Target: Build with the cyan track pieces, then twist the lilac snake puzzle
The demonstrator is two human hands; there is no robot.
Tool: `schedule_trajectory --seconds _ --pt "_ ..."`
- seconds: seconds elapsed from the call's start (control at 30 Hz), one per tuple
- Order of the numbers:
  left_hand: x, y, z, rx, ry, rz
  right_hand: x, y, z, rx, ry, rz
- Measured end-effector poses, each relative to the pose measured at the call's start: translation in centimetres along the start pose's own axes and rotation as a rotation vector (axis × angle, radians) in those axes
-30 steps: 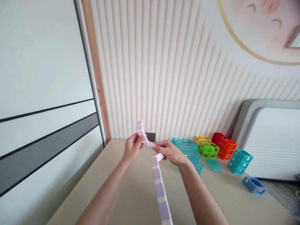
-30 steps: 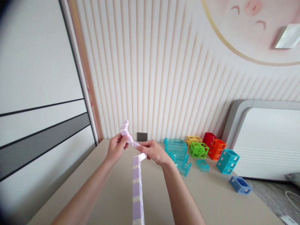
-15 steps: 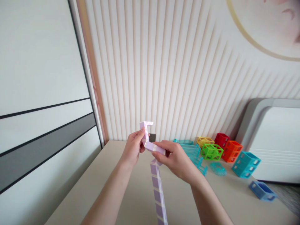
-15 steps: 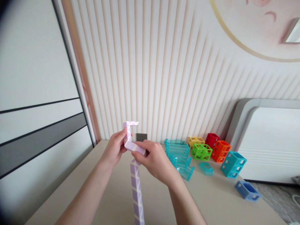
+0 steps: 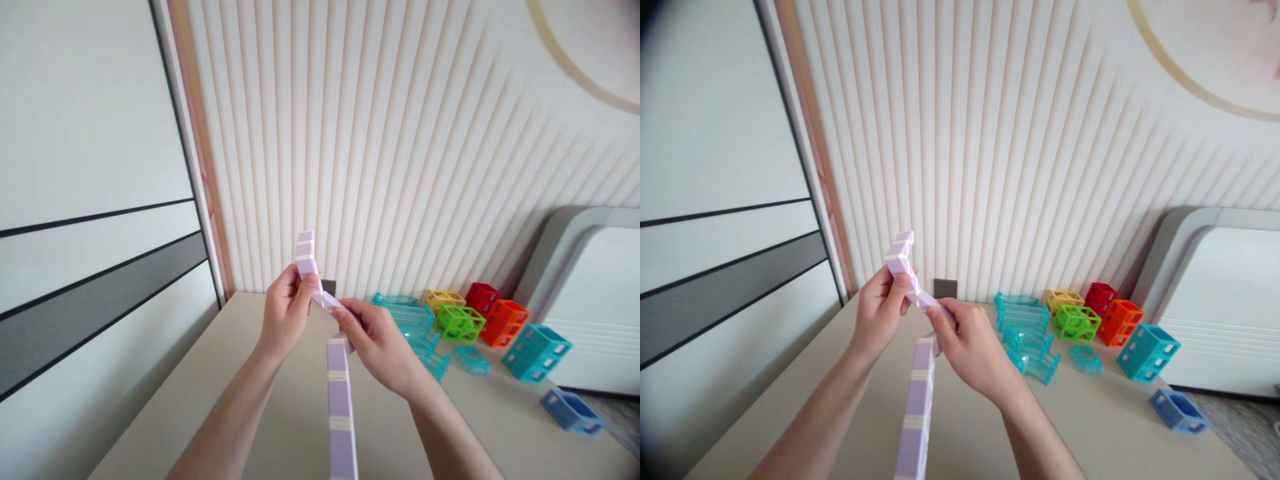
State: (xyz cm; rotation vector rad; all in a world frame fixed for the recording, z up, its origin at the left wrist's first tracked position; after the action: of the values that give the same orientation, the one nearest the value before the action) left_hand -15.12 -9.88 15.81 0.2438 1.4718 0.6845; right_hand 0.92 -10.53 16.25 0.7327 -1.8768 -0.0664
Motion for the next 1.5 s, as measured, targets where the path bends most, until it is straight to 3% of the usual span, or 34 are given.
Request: schedule_trajectory --seconds 0.23,0.33,0.6,0.77,0.87,0.97,1.23,1.5 --pt "0.1 -0.7 0.0 0.092 -0.054 0.177 -1.0 0.1 0.1 0.091 0.418 0.142" --pt "0.6 -1.0 0.1 0.114 -0.072 0.181 -1.0 0.0 0.4 0.110 0.535 0.196" --pt "1.2 -1.3 0.1 0.157 -0.023 0.220 0.4 -0.6 0.2 -0.006 0.712 0.235" --pt "1.6 -1.1 -0.6 0.209 0.080 0.388 0.3 -0.8 0.4 -0.015 0.850 0.272" --pt "2.0 -1.1 -1.1 0.154 0.157 0.461 0.4 -0.9 0.4 -0.033 0.802 0.230" --pt "2.1 -1.2 -1.2 0.109 0.219 0.439 0.6 -1.0 0.0 -0.082 0.665 0.155" --pt "0.7 -1.6 -0.1 0.152 0.194 0.349 1.0 -1.4 -0.8 -0.147 0.493 0.133" --pt "0.8 -1.4 -0.5 0.231 0.107 0.382 0.7 -1.4 -0.3 -0.023 0.756 0.223"
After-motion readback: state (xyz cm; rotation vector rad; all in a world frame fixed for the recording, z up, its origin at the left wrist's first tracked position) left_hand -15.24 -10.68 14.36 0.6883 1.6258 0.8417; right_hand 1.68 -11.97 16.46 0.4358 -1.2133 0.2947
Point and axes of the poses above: each hand's wrist, its own y-axis towards the middle knuckle, its own z-axis out of the palm, x = y × z, the point moved 3 cm from there along y, towards the middle knuckle, and after that the axes turned 6 degrees about y, right-handed, at the moved point
